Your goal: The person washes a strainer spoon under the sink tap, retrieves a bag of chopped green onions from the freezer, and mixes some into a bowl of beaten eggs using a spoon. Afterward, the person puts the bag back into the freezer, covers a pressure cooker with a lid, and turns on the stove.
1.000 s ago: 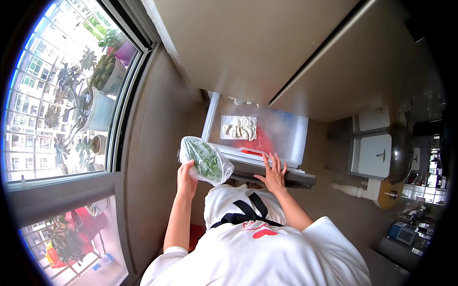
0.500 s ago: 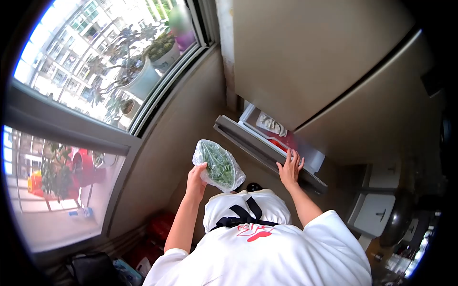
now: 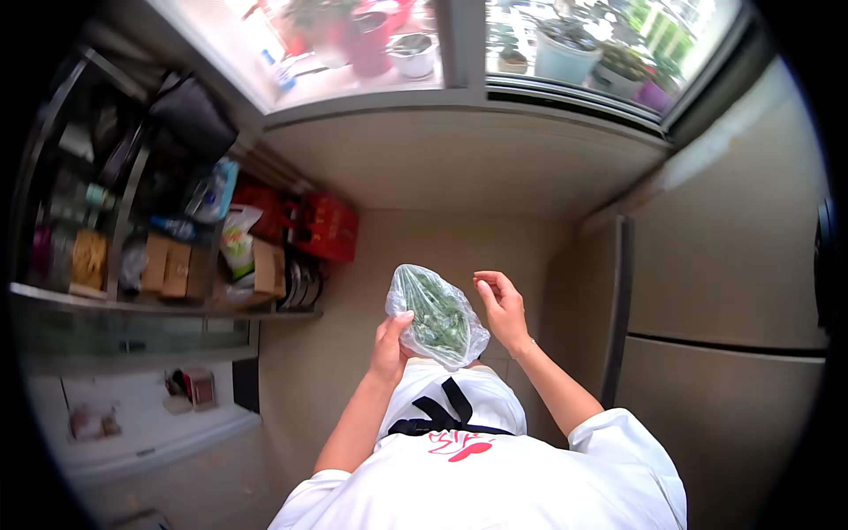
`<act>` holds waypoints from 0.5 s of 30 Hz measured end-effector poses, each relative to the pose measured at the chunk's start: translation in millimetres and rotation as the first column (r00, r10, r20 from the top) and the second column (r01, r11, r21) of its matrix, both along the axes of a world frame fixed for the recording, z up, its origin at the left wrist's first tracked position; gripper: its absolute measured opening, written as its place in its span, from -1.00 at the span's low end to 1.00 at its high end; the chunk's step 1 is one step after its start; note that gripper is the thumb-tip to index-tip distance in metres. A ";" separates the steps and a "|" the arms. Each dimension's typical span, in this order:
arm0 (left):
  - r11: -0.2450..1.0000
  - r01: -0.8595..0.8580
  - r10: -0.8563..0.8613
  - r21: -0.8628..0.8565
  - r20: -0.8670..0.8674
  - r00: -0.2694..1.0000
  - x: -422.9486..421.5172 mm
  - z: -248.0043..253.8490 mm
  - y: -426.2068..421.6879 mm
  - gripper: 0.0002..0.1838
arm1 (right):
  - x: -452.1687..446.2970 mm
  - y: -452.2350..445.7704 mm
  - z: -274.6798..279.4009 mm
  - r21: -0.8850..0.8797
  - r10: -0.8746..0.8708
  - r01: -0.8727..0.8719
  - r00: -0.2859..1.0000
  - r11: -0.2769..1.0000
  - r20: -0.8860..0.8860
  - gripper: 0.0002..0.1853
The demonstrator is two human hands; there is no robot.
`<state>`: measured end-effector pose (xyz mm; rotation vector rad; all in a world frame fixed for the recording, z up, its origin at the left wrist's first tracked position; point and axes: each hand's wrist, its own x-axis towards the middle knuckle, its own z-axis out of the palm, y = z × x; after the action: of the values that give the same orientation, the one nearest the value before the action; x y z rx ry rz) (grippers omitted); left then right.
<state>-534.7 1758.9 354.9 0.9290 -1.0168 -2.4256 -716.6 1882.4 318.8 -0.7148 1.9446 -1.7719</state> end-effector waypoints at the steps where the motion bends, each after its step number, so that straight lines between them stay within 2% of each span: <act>1: 0.997 -0.075 0.075 -0.012 0.014 0.997 24.3 -0.3 4.4 -0.59 | 10.7 -4.4 -1.0 0.028 0.097 -0.099 0.993 0.995 0.060 -0.73; 2: 0.985 -0.163 0.163 -0.049 -0.001 0.987 47.6 -0.5 10.7 -0.58 | 23.9 -7.0 -2.9 0.013 0.205 -0.208 0.970 0.978 0.129 -0.70; 3: 0.967 -0.247 0.244 -0.055 -0.056 0.968 62.3 -31.6 6.1 -0.57 | 29.7 -23.6 -30.8 -0.012 0.305 -0.307 0.941 0.952 0.147 -0.66; 4: 0.945 -0.326 0.323 -0.038 -0.061 0.944 93.6 -28.4 15.2 -0.56 | 56.9 -28.4 -21.9 -0.029 0.420 -0.426 0.874 0.904 0.243 -0.63; 6: 0.885 -0.465 0.462 -0.006 -0.093 0.882 134.5 -17.6 29.5 -0.54 | 95.0 -34.3 6.3 -0.072 0.584 -0.622 0.681 0.780 0.442 -0.59; 8: 0.846 -0.533 0.528 -0.014 -0.117 0.841 179.8 -7.1 39.2 -0.55 | 144.2 -49.6 18.8 -0.242 0.694 -0.732 0.409 0.638 0.593 -0.56; 9: 0.823 -0.567 0.561 -0.017 -0.130 0.818 203.2 -1.4 43.8 -0.56 | 171.7 -58.4 25.6 -0.325 0.717 -0.759 0.254 0.564 0.649 -0.55; 10: 0.803 -0.595 0.585 -0.023 -0.162 0.795 213.4 -24.6 39.3 -0.58 | 186.9 -72.7 18.3 -0.343 0.693 -0.791 0.136 0.506 0.708 -0.53; 14: 0.641 -0.762 0.751 -0.094 -0.129 0.648 325.1 -5.1 60.2 -0.61 | 321.6 -99.5 48.8 -0.351 0.576 -0.864 -0.089 0.362 0.812 -0.46; 15: 0.609 -0.782 0.776 -0.135 -0.100 0.622 361.1 -0.4 63.7 -0.61 | 359.8 -104.9 61.1 -0.287 0.587 -0.887 -0.022 0.363 0.810 -0.53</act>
<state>-173.7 1822.6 354.5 0.9946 -0.5830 -1.5713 -356.8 1777.5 379.9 -0.4675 0.7203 -0.6928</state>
